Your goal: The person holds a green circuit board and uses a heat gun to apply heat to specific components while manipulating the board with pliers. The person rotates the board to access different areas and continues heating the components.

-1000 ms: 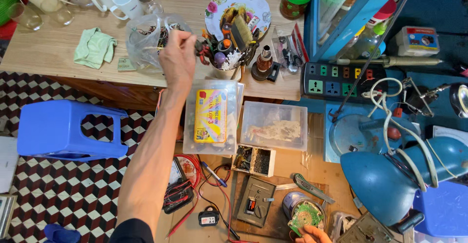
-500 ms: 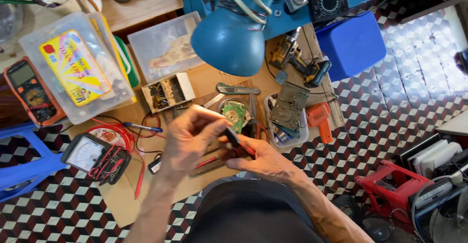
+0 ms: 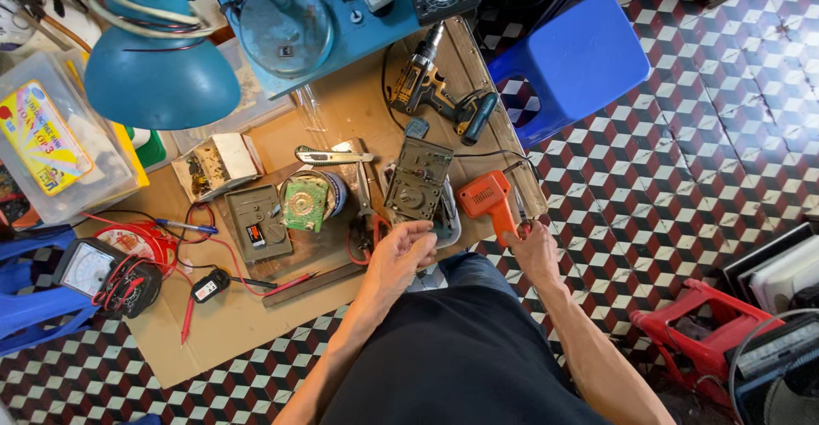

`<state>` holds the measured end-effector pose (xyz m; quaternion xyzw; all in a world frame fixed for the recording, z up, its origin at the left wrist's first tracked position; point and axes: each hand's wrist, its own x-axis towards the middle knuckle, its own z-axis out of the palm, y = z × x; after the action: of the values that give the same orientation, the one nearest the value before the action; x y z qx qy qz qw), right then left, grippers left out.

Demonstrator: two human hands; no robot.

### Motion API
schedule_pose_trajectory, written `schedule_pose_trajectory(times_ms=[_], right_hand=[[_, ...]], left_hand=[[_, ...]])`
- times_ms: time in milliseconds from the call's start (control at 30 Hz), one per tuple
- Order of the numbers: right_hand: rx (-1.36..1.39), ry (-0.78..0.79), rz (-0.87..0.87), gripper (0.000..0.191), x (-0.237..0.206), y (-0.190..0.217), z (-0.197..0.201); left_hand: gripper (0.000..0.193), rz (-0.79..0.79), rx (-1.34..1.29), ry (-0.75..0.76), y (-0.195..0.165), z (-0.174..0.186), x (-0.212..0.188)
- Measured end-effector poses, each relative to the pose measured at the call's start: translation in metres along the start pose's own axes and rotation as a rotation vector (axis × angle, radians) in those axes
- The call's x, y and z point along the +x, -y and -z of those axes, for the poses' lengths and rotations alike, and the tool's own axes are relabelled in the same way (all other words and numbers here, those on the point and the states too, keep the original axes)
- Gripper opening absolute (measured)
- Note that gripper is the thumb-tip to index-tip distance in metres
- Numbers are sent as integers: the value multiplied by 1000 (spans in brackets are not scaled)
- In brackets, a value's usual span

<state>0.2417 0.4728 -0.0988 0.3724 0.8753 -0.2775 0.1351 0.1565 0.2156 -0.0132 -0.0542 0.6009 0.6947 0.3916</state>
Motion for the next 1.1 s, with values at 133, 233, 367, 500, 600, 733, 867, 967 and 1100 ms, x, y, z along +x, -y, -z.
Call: schedule_pose_trajectory(times_ms=[133, 233, 367, 500, 600, 733, 867, 967, 1100], right_hand=[[78, 71, 95, 62, 27, -20, -9], [220, 160, 78, 64, 34, -28, -6], [558, 404, -4, 47, 45, -32, 14], [825, 460, -153, 33, 57, -30, 30], [758, 485, -125, 36, 65, -29, 37], [695, 462, -176, 39, 67, -48, 59], [590, 449, -188, 49, 47, -70, 96], [853, 401, -160, 50, 22, -54, 117], [915, 479, 4, 46, -11, 5, 134]], left_hand=[[44, 71, -23, -66, 47, -43, 17], [43, 72, 32, -105, 75, -61, 28], [41, 160, -110, -186, 100, -79, 50], [34, 181, -292, -156, 105, -96, 74], [36, 274, -333, -248, 94, -109, 92], [57, 453, -481, -371, 76, -120, 108], [79, 371, -603, -247, 51, -138, 91], [80, 224, -653, -146, 21, -152, 63], [70, -19, -689, -25, -20, -166, 30]])
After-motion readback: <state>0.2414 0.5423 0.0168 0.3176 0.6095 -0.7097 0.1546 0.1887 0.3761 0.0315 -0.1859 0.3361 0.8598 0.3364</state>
